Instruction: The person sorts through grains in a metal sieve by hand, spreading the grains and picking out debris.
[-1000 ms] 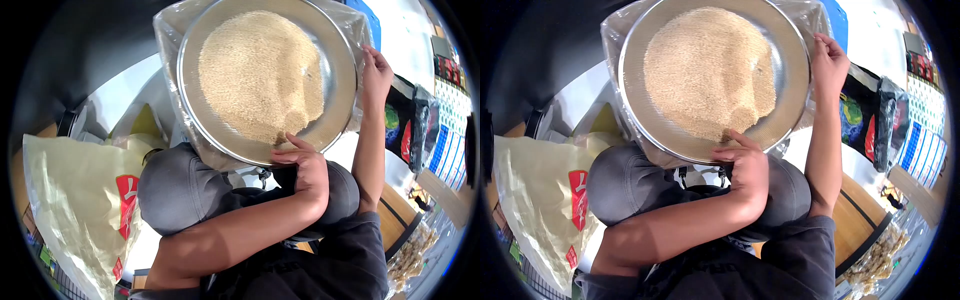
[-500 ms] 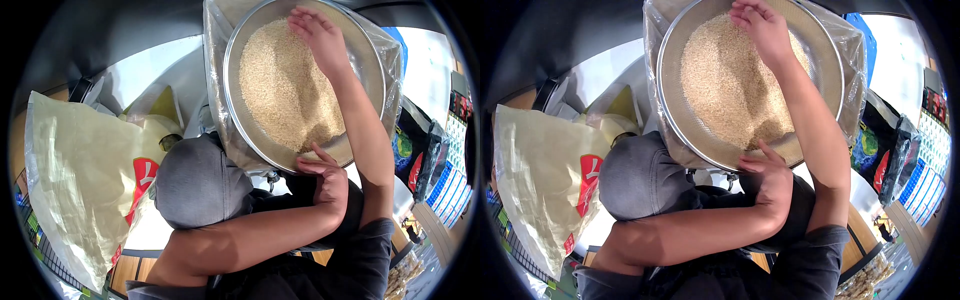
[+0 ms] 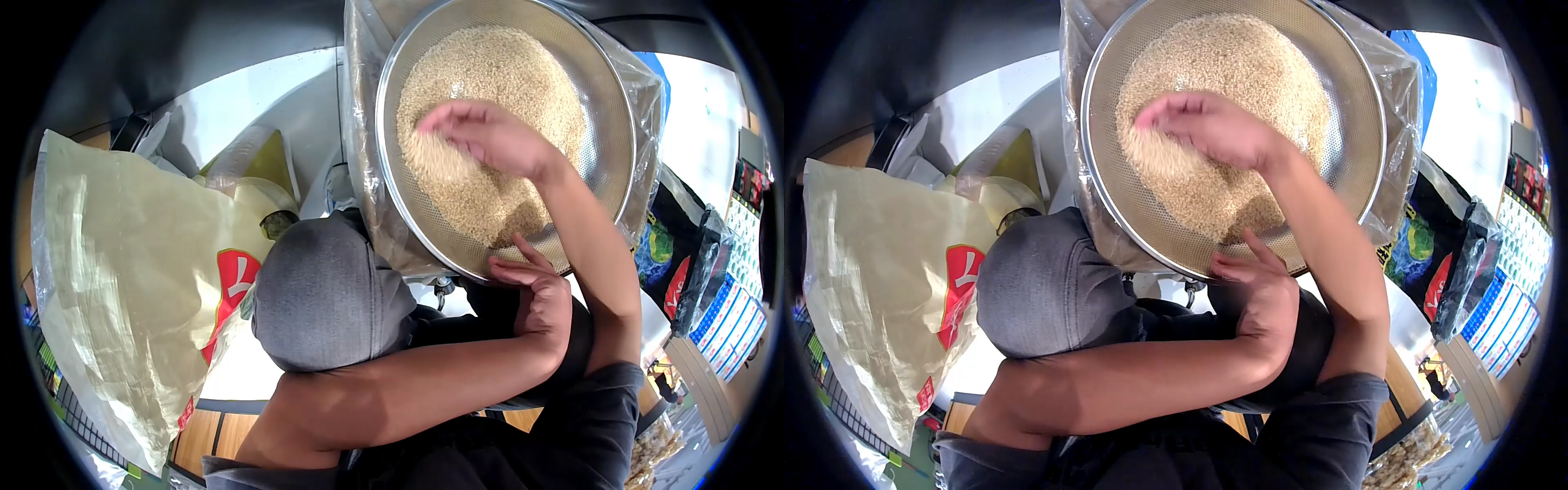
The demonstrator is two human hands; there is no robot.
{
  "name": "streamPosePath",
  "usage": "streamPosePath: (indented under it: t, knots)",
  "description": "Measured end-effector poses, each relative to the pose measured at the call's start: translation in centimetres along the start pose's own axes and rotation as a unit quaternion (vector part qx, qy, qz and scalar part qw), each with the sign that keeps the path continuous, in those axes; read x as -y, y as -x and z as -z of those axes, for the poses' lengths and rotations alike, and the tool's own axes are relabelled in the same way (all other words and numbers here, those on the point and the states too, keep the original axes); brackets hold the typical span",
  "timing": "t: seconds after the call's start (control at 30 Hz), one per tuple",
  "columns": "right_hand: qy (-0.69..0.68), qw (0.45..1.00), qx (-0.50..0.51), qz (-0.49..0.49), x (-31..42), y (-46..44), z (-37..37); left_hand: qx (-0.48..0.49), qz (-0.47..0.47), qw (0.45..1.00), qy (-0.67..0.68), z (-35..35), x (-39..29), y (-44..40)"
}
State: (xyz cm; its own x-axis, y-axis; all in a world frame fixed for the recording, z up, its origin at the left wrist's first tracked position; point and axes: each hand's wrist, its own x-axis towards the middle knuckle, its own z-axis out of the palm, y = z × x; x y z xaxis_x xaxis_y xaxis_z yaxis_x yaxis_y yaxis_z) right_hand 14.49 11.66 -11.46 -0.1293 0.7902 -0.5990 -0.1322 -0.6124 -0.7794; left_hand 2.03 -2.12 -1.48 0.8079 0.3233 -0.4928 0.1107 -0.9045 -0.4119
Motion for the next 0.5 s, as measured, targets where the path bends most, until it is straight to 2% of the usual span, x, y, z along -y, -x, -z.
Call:
streamPosePath:
  t: [0.03, 0.1, 0.17, 0.2, 0.33, 0.4, 0.47, 0.5]
  knots:
    - [0.079, 0.996, 0.025, -0.039, 0.1, 1.0, -0.7, 0.020, -0.021, 1.000, -0.004, 0.2, -0.5, -0.3]
    - [0.086, 0.995, 0.036, -0.034, -0.3, 2.0, -1.0, 0.041, -0.043, 0.998, -0.006, 0.3, -1.1, -0.5]
    - [0.105, 0.978, 0.177, -0.034, -0.4, 3.0, -0.4, 0.048, -0.044, 0.998, -0.006, 0.3, -1.3, -0.5]
    - [0.120, 0.969, 0.207, -0.066, -0.3, 3.2, -0.1, 0.050, -0.044, 0.998, -0.006, 0.3, -1.3, -0.5]
    - [0.198, 0.939, 0.263, -0.096, 0.4, 3.5, 0.6, 0.061, -0.026, 0.998, -0.015, 0.4, -1.9, -0.6]
    - [0.231, 0.932, 0.263, -0.097, 1.2, 3.6, 0.8, 0.067, -0.010, 0.997, -0.025, 0.4, -2.1, -0.5]
    - [0.263, 0.923, 0.262, -0.097, 2.2, 3.8, 0.7, 0.060, -0.038, 0.997, -0.033, 0.3, -2.0, -0.5]
    - [0.266, 0.940, 0.182, -0.108, 2.7, 4.0, 0.6, 0.061, -0.045, 0.997, -0.030, 0.2, -1.9, -0.5]
